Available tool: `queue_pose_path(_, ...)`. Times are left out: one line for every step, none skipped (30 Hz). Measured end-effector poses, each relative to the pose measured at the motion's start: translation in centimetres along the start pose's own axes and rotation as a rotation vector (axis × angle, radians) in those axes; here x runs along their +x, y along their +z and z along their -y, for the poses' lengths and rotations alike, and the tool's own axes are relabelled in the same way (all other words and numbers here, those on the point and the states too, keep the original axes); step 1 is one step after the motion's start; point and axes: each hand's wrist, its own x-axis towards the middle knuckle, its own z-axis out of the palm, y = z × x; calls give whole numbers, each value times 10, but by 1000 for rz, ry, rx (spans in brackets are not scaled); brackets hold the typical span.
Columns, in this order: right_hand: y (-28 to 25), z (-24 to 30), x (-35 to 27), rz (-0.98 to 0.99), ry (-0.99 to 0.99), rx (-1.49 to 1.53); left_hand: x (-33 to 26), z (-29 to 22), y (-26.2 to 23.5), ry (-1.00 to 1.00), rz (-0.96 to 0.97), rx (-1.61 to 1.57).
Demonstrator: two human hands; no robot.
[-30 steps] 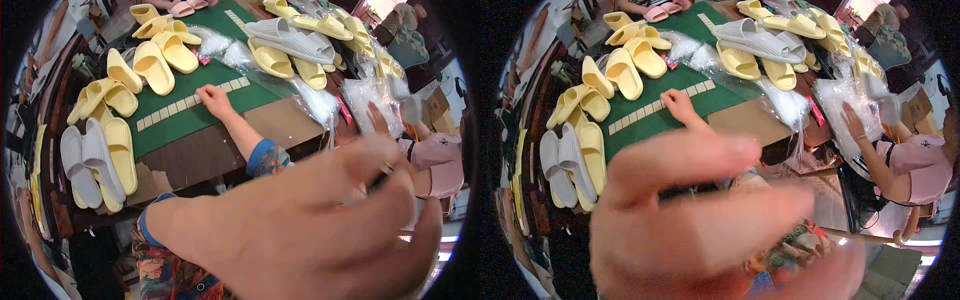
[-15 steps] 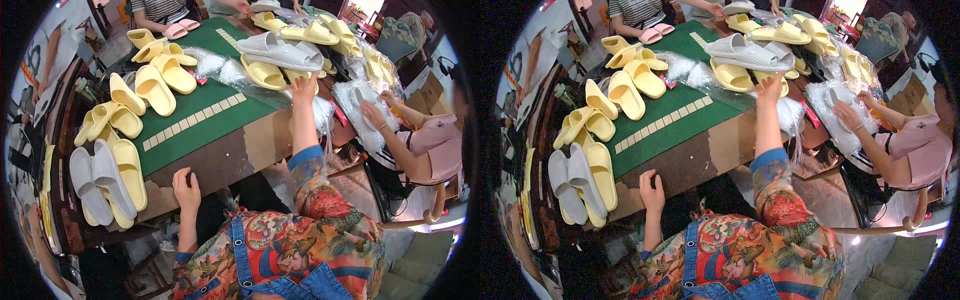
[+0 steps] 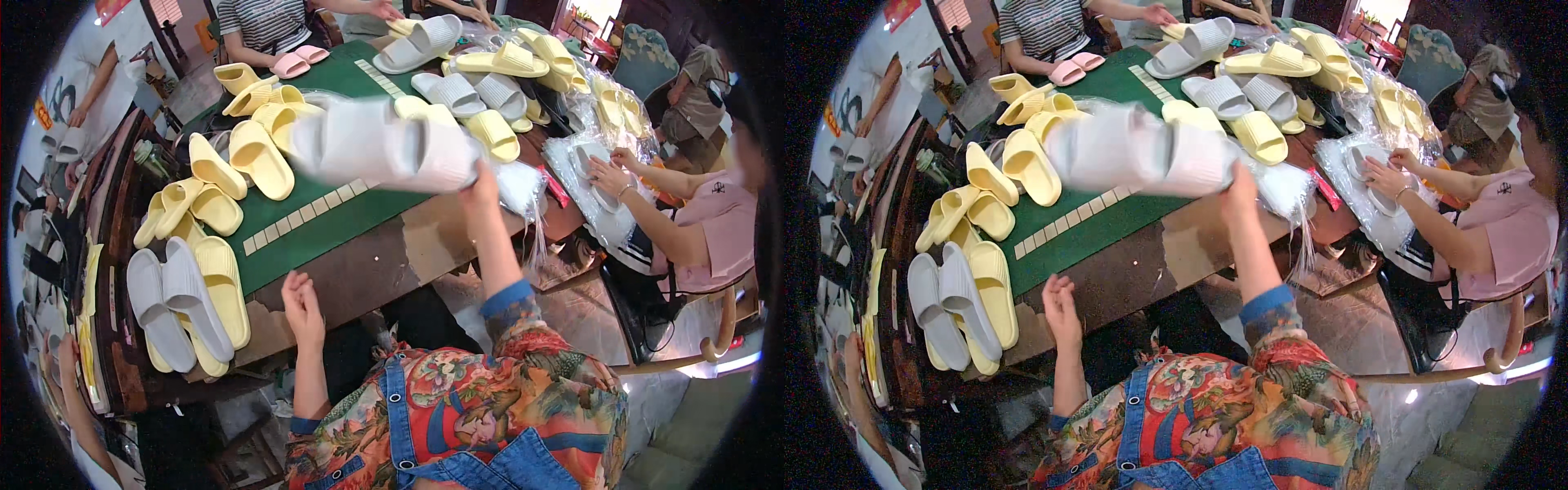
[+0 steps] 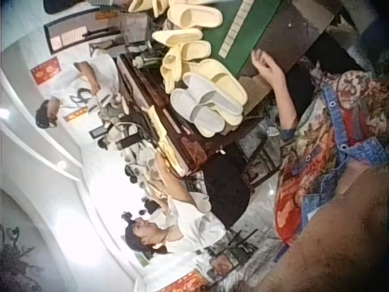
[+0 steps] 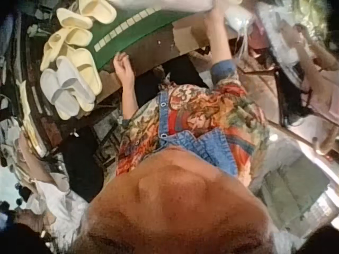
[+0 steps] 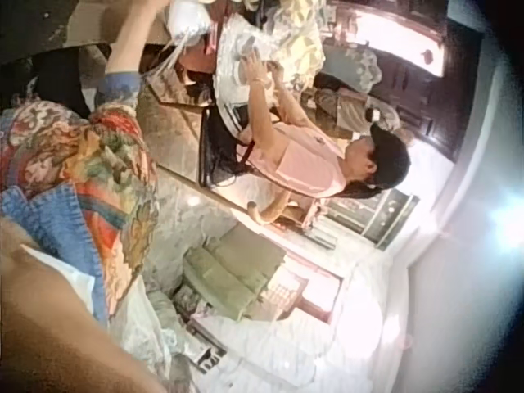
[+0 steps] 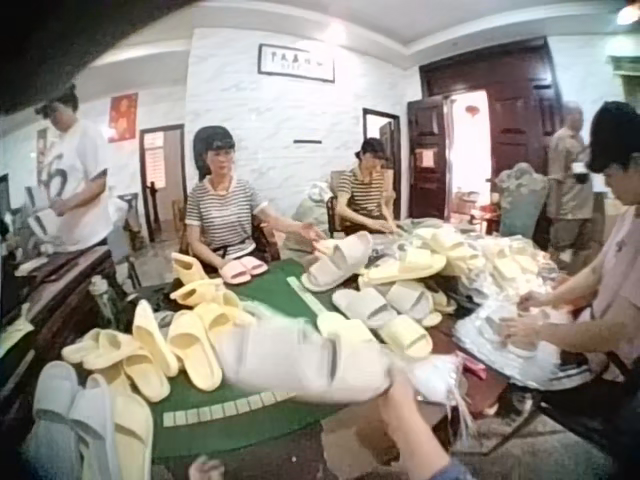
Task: The person pairs slide sandals together by threading plastic fastener ties through each pair and securing them by hand.
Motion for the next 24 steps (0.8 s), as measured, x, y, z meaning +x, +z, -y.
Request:
queue_pose_path(-1,-12,-19,34,96,-41,3,-6,1,0,10,0)
queue_pose_path(3,-20,-43,100,185,-192,4,-11,1,-139,-71,-226)
queue_pose_path(5,-26,-64,165,273,-345,6,-16,2,-279,-152,-455)
queue_pose_path(-8,-41,-71,164,253,-443,9,-29,9,-355,-272,-520)
queue_pose_path(-18,-56,-75,175,240,-542,10,-22,5,-355,-268,-518)
queue_pose_path(-5,-48,-92,272,259,-501,10,-7,-11,-343,-230,-463)
queue_pose_path(-11,-47,-89,261,253,-502,10,-5,-13,-334,-165,-413)
queue_pose_path(-22,-48,-81,326,114,-667,10,-2,-14,-350,-156,-485)
queue_pose_path(-30,-50,-73,395,-20,-828,9,-3,-19,-352,-153,-483)
queue_pose_path(-37,-47,-66,329,-116,-846,8,-3,-26,-308,-186,-455)
queue_pose_path(-43,-42,-57,264,-212,-863,9,-3,-35,-262,-221,-427)
queue_pose_path(-53,-32,-42,73,-275,-891,13,-4,-55,-308,-191,-608)
queue_pose_path(-58,-15,-31,23,-209,-781,13,-40,-54,-345,-367,-536)
queue_pose_path(-39,1,-38,60,-178,-775,9,-39,-76,-275,-359,-516)
queue_pose_path(-48,16,-31,154,-144,-782,11,-37,-91,-196,-312,-511)
queue_pose_path(-52,26,-27,187,-131,-827,15,-38,-94,-201,-306,-513)
queue_pose_path(-55,33,-22,219,-115,-873,21,-40,-95,-241,-263,-449)
queue_pose_path(-51,34,-19,212,-109,-878,24,-40,-95,-283,-222,-383)
queue_pose_path(-41,30,-15,257,-48,-852,28,-39,-93,-292,-222,-378)
queue_pose_path(-31,24,-12,298,12,-824,37,-35,-86,-309,-118,-319)
queue_pose_path(-16,18,-11,355,79,-873,48,-29,-77,-325,-11,-262)
queue_pose_path(-3,2,-3,441,105,-839,60,-22,-66,-300,-16,-163)
queue_pose_path(25,-13,-7,479,91,-915,69,-13,-61,-276,-39,-59)
queue_pose_path(23,-32,12,470,-37,-929,88,-3,-43,-277,-7,-63)
